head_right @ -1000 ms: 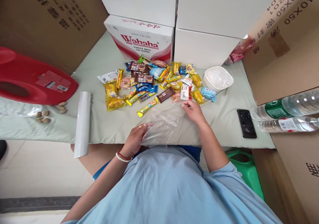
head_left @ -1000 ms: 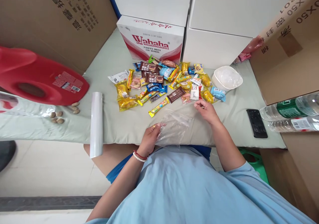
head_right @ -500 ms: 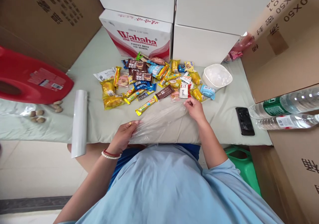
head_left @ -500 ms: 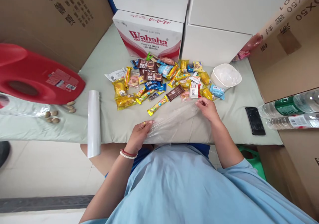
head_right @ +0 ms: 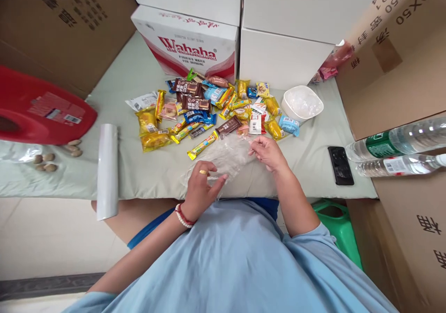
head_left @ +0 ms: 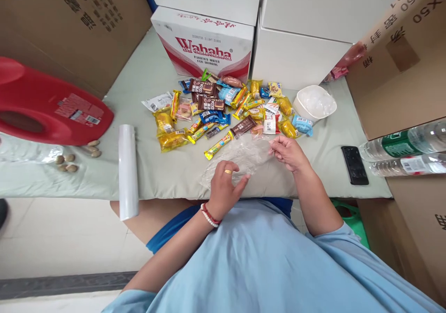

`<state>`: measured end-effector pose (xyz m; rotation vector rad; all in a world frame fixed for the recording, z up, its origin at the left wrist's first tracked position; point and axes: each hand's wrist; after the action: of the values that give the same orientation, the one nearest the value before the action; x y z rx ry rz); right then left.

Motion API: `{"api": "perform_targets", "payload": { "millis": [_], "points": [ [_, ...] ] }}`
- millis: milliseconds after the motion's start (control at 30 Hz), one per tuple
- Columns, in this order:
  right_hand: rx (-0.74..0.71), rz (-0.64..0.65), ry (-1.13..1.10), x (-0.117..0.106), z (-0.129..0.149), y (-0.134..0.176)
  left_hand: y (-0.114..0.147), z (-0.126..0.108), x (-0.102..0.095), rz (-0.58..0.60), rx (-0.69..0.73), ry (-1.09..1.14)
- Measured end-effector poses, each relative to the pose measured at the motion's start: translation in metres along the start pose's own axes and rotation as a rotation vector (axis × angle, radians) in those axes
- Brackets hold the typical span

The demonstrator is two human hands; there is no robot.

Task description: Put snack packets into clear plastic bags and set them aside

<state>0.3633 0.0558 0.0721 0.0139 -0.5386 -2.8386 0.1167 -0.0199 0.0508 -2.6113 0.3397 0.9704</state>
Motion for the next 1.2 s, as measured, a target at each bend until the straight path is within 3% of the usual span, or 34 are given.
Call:
{"api": "perform_targets", "payload": {
  "millis": [200, 300, 400, 500, 567, 733, 833, 967, 1067, 1200],
  "points": [
    [-0.039, 0.166, -0.122, 0.042, 0.027, 0.015, -0.027, -0.012, 0.041, 0.027, -0.11, 0.02],
    [-0.104, 0.151, -0.087, 0.041, 0.025, 0.016, -0.034, -0.005, 0.043, 0.056, -0.218, 0.17],
    [-0.147, -0.067, 0.05, 0.02, 0.007, 0.016, -0.038, 0.005, 0.029, -0.021, -0.434, 0.581],
    [-0.071, -0.255, 0.162, 0.004, -0.023, 0.019, -0.039, 0.005, 0.005, -0.083, -0.606, 1.065],
    [-0.005, -0.243, 0.166, 0.009, -0.043, 0.021, -0.039, -0.003, -0.011, -0.069, -0.607, 1.261],
    [0.019, -0.101, 0.08, 0.038, -0.063, 0.018, -0.039, -0.015, -0.051, -0.075, -0.563, 1.434],
    [-0.021, -0.057, 0.0, 0.029, -0.052, 0.013, -0.035, 0.002, -0.075, -0.053, -0.614, 1.431],
    [-0.05, -0.064, -0.084, -0.011, -0.026, 0.011, -0.025, 0.047, -0.092, -0.004, -0.713, 1.279],
    [-0.017, -0.01, -0.083, -0.03, -0.015, 0.006, -0.021, 0.077, -0.083, -0.019, -0.785, 0.951],
    [0.135, -0.012, 0.013, -0.026, -0.025, -0.003, -0.013, 0.093, -0.065, -0.144, -0.837, 0.571]
  ]
}}
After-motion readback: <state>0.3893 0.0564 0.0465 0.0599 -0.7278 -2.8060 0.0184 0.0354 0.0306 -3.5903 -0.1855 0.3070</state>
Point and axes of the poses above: each hand's wrist, its own y-axis away from the middle knuckle, its own x-axis out of the palm, z = x × y, and after that the axes turned 12 degrees about z, right-handed
